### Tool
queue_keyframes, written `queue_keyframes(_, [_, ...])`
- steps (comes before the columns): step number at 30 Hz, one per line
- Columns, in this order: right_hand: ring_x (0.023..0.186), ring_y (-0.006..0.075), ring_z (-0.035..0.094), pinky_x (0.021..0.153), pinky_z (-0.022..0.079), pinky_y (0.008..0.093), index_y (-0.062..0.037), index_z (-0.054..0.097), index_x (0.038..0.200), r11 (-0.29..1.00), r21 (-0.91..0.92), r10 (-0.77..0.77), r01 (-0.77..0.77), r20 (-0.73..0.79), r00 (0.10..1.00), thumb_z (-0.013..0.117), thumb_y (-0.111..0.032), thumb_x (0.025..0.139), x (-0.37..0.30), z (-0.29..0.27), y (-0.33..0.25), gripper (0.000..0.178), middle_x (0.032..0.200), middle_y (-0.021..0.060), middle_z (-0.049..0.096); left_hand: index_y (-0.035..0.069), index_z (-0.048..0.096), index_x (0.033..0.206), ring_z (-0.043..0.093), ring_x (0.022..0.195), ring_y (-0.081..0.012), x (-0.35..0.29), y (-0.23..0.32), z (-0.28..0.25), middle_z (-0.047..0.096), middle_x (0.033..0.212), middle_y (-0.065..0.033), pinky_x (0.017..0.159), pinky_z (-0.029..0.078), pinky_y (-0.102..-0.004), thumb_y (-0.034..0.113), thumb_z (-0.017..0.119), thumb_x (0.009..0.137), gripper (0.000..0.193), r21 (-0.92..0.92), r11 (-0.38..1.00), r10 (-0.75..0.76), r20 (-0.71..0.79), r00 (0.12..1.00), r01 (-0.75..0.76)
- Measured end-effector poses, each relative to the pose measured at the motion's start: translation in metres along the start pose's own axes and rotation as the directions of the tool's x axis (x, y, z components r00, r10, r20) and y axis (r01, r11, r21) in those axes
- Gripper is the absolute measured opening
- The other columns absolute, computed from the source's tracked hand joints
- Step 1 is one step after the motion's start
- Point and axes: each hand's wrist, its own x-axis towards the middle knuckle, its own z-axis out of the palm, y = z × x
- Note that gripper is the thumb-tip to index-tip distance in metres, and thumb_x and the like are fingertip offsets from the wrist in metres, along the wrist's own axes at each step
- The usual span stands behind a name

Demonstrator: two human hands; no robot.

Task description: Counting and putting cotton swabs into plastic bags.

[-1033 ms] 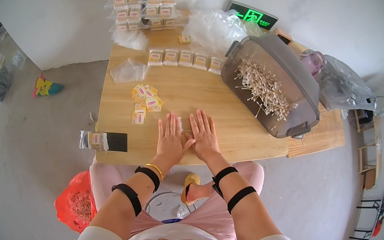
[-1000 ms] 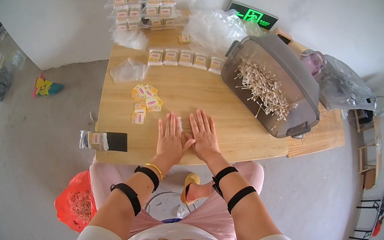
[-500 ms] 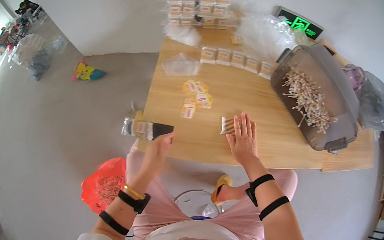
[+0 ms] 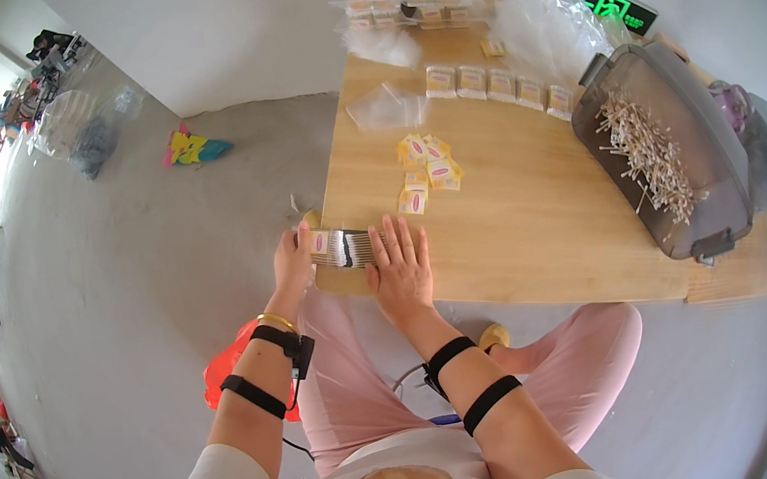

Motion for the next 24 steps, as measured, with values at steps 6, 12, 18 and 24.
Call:
queue_keyframes(6, [0.157,0.0298,0.011,0.126,0.008,0.0543,-0.0154,0.026,0.161,0.999,0.006,0.033,-0.033,-0.012,0.999,0.045,-0.039,0.103,-0.001,-0.002,-0.005,0.066,0.169,0.0078,0.018,0.004,0.066,0.096,0.05,0.057,-0.0124,0.015,-0.016,0.013,0.055,0.073,-0.0003,0.052,0.039,-0.0309,0.056,0.049,0.103,0.056,-0.44,0.811,-0.286,0.276,0.918,0.385])
queue_keyframes(12, [0.157,0.0315,0.01,0.126,0.007,0.0544,-0.0158,0.024,0.162,0.998,-0.015,0.055,-0.055,0.018,0.998,0.042,-0.04,0.104,0.0,0.002,-0.003,0.065,0.17,0.0075,0.015,0.005,0.066,0.097,0.054,0.061,-0.0104,0.016,-0.005,0.018,0.059,0.077,0.0003,0.052,0.04,-0.0281,0.055,0.054,0.102,0.052,-0.478,0.768,-0.329,0.278,0.902,0.427])
queue_keyframes(18, [0.157,0.0312,0.011,0.126,0.008,0.0544,-0.0165,0.024,0.162,0.999,-0.005,0.055,-0.054,0.018,0.998,0.045,-0.04,0.103,0.002,-0.001,-0.009,0.067,0.17,0.0075,0.016,0.002,0.066,0.109,0.063,0.074,-0.0115,0.016,-0.009,0.012,0.067,0.092,-0.0023,0.061,0.05,-0.0275,0.052,0.057,0.102,0.052,-0.449,0.82,-0.224,0.317,0.921,0.354])
queue_keyframes(24, [0.157,0.0307,0.012,0.126,0.007,0.0553,-0.0149,0.024,0.162,0.999,0.015,0.046,-0.047,0.023,0.999,0.046,-0.041,0.103,0.005,0.005,-0.013,0.068,0.17,0.0089,0.016,0.001,0.063,0.122,0.065,0.089,-0.0118,0.01,-0.006,0.018,0.069,0.105,-0.0038,0.074,0.054,-0.0284,0.051,0.055,0.103,0.054,-0.656,0.592,-0.242,0.411,0.879,0.469])
